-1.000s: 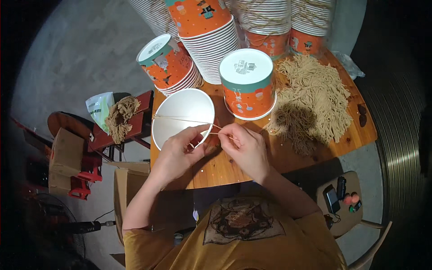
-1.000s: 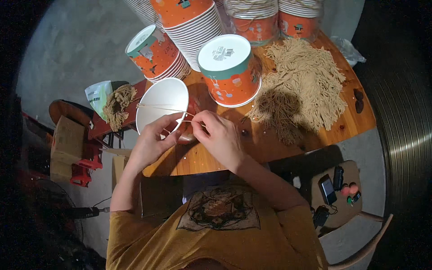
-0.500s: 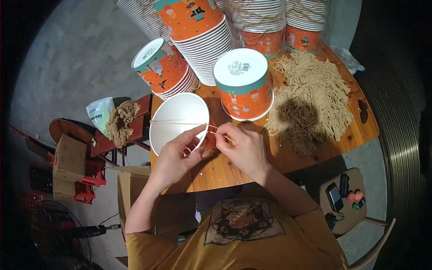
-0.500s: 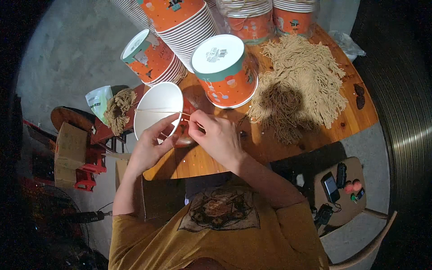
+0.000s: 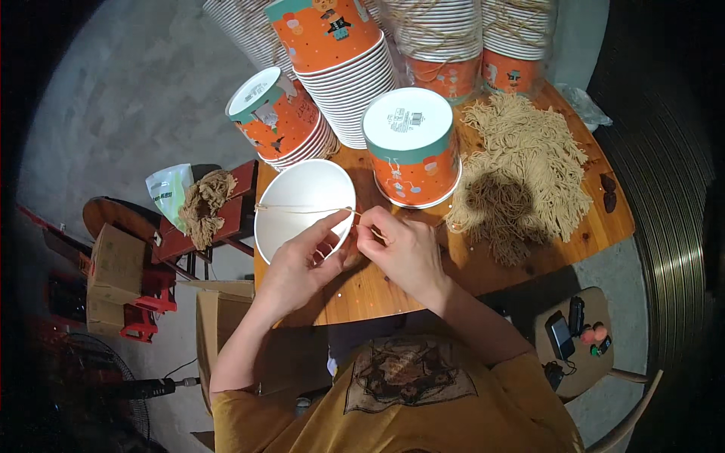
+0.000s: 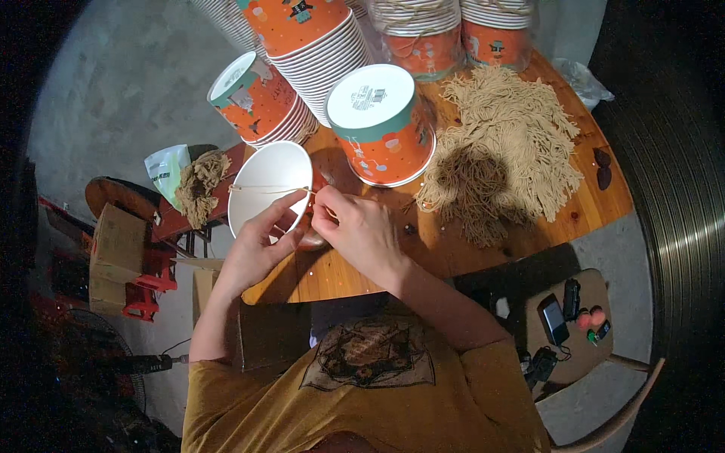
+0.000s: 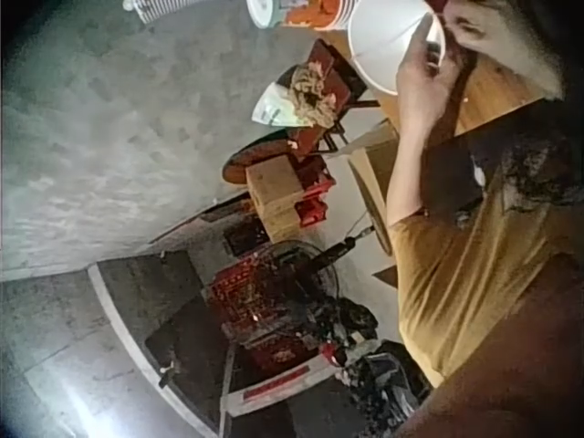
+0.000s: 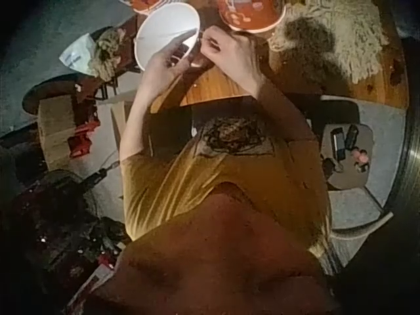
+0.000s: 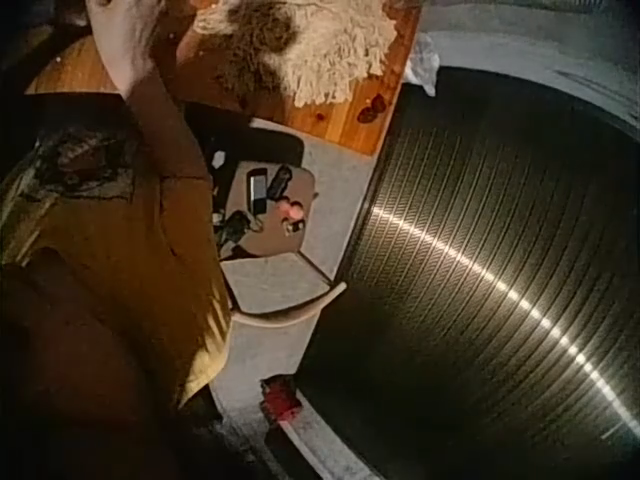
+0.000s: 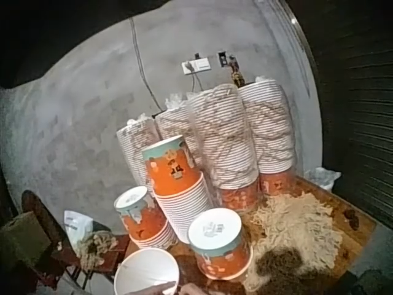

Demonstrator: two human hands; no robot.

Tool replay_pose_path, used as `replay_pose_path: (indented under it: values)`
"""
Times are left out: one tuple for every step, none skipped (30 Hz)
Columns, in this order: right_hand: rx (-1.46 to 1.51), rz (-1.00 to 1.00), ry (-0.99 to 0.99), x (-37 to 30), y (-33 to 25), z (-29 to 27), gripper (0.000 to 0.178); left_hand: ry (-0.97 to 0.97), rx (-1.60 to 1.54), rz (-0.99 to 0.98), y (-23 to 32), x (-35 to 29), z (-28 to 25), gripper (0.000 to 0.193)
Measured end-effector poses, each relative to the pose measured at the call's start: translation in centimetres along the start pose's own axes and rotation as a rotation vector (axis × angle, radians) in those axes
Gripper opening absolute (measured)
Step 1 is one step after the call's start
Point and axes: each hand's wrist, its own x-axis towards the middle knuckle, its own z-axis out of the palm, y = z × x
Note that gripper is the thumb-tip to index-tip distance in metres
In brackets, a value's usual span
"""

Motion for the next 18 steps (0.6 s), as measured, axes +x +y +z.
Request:
replay_pose_path:
  values:
    - [-0.005, -0.001, 0.004, 0.0, 0.0, 0.0, 0.008, -0.017, 0.011, -0.008, 0.2, 0.0, -0.1, 0.049]
    - [-0.007, -0.002, 0.006, 0.0, 0.1, 0.1, 0.008, -0.034, 0.022, -0.017, 0.3, 0.1, -0.1, 0.047]
    - [-0.01, -0.002, 0.008, 0.0, 0.2, 0.1, 0.008, -0.035, 0.021, -0.014, 0.1, 0.3, -0.2, 0.047]
    - [-0.009, -0.004, 0.009, 0.1, 0.1, 0.1, 0.008, -0.068, -0.065, 0.009, -0.3, 0.4, -0.5, 0.043]
    - [-0.009, -0.007, 0.008, 0.1, 0.0, 0.1, 0.008, -0.101, -0.152, 0.033, -0.6, 0.6, -0.7, 0.039]
    - [-0.024, -0.006, 0.004, 0.1, -0.1, 0.0, 0.008, -0.099, -0.152, 0.034, -0.6, 1.0, -0.8, 0.039]
    - [-0.037, -0.007, -0.005, 0.1, -0.1, 0.1, 0.009, -0.14, -0.198, 0.005, -0.7, 1.4, -1.0, 0.037]
    - [-0.036, -0.011, -0.009, 0.1, 0.0, 0.2, 0.009, -0.181, -0.243, -0.024, -1.0, 1.8, -1.2, 0.036]
    - [-0.038, -0.024, 0.0, 0.1, 0.3, 0.4, 0.009, -0.178, -0.287, -0.009, -1.4, 2.3, -0.8, 0.026]
    - [-0.046, -0.037, 0.013, 0.1, 0.3, 0.4, 0.009, -0.177, -0.29, -0.004, -2.0, 2.9, -0.5, 0.026]
    - [-0.046, -0.042, 0.01, 0.1, 0.3, 0.4, 0.009, -0.161, -0.212, 0.062, -2.8, 3.4, -0.3, 0.02]
    - [-0.023, -0.022, 0.001, 0.1, 0.2, 0.5, 0.009, -0.144, -0.133, 0.127, -3.2, 3.7, -0.2, 0.016]
    - [-0.003, 0.0, -0.006, 0.1, 0.3, 0.5, 0.009, -0.141, -0.134, 0.129, -3.1, 4.0, -0.1, 0.016]
    - [-0.004, -0.003, -0.008, 0.2, 0.4, 0.4, 0.009, -0.121, -0.099, 0.148, -2.9, 4.2, 0.0, 0.013]
    - [0.008, -0.013, -0.015, 0.2, 0.6, 0.4, 0.009, -0.1, -0.064, 0.167, -2.8, 4.3, 0.1, 0.012]
    - [0.015, -0.024, -0.022, 0.5, 0.5, 0.3, 0.009, -0.096, -0.069, 0.17, -2.7, 4.3, 0.0, 0.012]
    - [0.009, -0.028, -0.026, 0.7, 0.2, -0.2, 0.009, -0.098, -0.1, 0.125, -2.4, 4.1, -0.3, 0.012]
    - [0.014, -0.033, -0.097, 0.9, -0.2, -1.1, 0.009, -0.101, -0.132, 0.08, -2.2, 4.0, -0.5, 0.011]
